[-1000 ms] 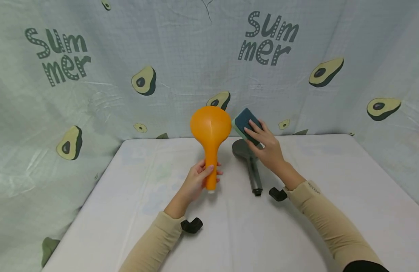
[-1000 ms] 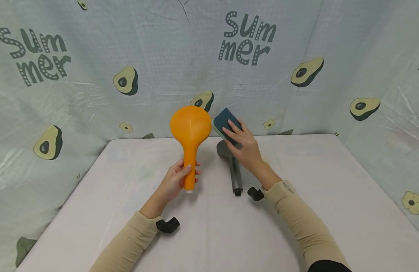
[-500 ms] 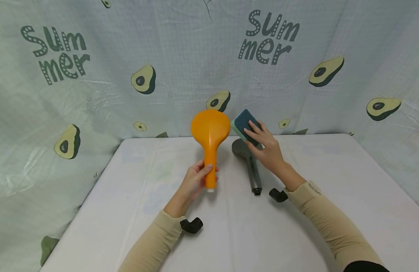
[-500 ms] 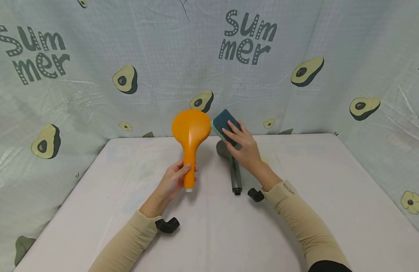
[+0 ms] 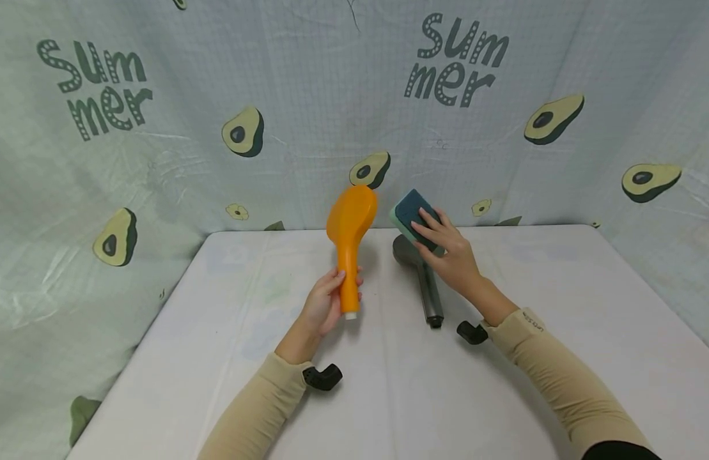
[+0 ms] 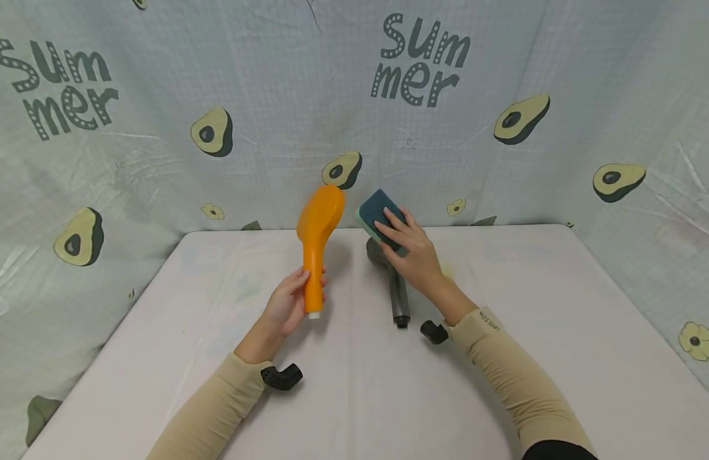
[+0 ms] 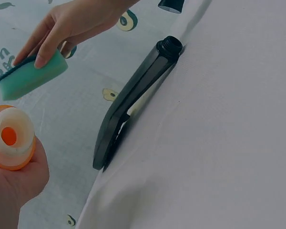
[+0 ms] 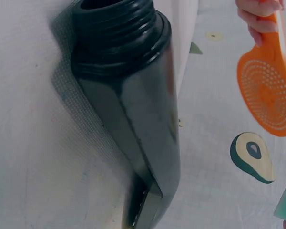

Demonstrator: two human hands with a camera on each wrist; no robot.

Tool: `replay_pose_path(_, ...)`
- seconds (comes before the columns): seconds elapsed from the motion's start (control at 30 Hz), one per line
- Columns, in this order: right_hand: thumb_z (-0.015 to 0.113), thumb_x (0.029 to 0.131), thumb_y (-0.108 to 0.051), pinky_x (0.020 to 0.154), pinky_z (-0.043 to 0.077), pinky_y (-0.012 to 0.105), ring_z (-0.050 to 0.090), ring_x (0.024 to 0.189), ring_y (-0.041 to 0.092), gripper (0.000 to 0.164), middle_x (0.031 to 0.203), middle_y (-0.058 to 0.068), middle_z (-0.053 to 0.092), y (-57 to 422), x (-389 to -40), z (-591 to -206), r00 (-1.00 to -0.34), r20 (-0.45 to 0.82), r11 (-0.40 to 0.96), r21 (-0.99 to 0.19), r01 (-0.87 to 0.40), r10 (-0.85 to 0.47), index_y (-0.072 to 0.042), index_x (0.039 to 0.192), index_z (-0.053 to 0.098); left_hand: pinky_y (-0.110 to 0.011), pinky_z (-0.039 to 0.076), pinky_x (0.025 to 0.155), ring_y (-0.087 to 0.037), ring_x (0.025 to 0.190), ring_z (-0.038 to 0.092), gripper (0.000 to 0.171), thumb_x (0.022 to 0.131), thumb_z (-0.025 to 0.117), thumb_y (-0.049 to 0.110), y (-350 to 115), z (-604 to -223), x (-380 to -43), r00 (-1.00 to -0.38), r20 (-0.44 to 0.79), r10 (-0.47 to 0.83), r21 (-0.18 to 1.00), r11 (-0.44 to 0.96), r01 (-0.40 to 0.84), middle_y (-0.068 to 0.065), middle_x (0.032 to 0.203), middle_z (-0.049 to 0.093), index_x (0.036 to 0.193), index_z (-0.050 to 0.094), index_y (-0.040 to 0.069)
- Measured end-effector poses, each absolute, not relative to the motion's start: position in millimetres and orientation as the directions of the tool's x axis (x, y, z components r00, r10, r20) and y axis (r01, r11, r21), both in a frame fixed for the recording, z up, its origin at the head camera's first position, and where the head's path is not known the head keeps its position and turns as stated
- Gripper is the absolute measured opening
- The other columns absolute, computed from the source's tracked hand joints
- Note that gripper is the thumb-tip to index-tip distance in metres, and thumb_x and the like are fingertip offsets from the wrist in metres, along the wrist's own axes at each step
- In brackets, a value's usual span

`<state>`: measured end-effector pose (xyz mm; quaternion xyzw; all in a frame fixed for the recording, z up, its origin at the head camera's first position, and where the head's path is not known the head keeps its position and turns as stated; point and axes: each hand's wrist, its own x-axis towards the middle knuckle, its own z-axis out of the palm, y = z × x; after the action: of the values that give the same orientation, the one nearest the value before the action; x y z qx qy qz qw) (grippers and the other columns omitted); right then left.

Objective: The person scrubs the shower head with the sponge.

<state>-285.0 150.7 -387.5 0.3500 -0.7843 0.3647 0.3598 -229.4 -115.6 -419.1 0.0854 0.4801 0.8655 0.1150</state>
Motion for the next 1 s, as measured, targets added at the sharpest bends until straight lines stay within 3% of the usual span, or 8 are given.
replay_pose_path(0.17,0.080,0.081,0.012,0.105,0.041,0.063,0.039,0.141,0.050,0.046,0.141,0.027,0.055,151.0,-284.3,-388.1,-0.498,0.818,0.481,-0.327,-0.814,-0.287,0.007,0.125,0.069,-0.025,0.053,0.078,-0.012,0.087,0.059,0.040,0.112,0.023,0.010,-119.1,-418.0,-228.2,-0.948,0.019,0.319,0.798,-0.576,-0.177,-0.002,0.109,0.057,0.145,0.028,-0.010)
replay_pose_path(0.37,0.080,0.081,0.011,0.106,0.041,0.064,0.038,0.142,0.049,0.047,0.142,0.026,0.055,150.3,-283.8,-387.0,-0.504,0.808,0.483,-0.325,-0.813,-0.305,0.005,0.126,0.069,-0.023,0.054,0.071,-0.011,0.079,0.057,0.035,0.106,0.026,0.012,-119.1,-413.6,-226.3,-0.928,0.020,0.372,0.769,-0.599,-0.224,-0.001,0.105,0.053,0.138,0.034,0.001)
replay_pose_path(0.5,0.080,0.081,0.011,0.107,0.040,0.064,0.038,0.142,0.048,0.047,0.142,0.026,0.055,149.1,-282.5,-385.8,-0.504,0.805,0.476,-0.327,-0.817,-0.312,0.005,0.126,0.069,-0.018,0.051,0.062,-0.007,0.071,0.051,0.025,0.111,0.030,0.018,-116.6,-410.3,-225.6,-0.921,-0.016,0.390,0.746,-0.609,-0.271,-0.001,0.095,0.048,0.132,0.039,0.007)
replay_pose_path(0.77,0.079,0.080,0.013,0.108,0.038,0.064,0.038,0.141,0.051,0.046,0.142,0.029,0.054,142.4,-280.5,-384.9,-0.470,0.812,0.410,-0.320,-0.854,-0.346,0.007,0.125,0.069,-0.014,0.046,0.055,-0.003,0.059,0.043,0.019,0.113,0.038,0.020,-114.5,-407.9,-225.9,-0.918,-0.060,0.391,0.732,-0.608,-0.307,0.002,0.082,0.042,0.125,0.041,0.007)
replay_pose_path(1.0,0.081,0.079,0.012,0.108,0.039,0.063,0.039,0.141,0.049,0.047,0.140,0.030,0.055,126.0,-282.8,-382.6,-0.429,0.818,0.368,-0.291,-0.883,-0.383,0.007,0.125,0.069,-0.014,0.049,0.057,-0.004,0.059,0.047,0.018,0.111,0.038,0.019,-116.3,-408.1,-224.0,-0.845,-0.015,0.535,0.596,-0.674,-0.438,0.003,0.076,0.045,0.125,0.038,0.008)
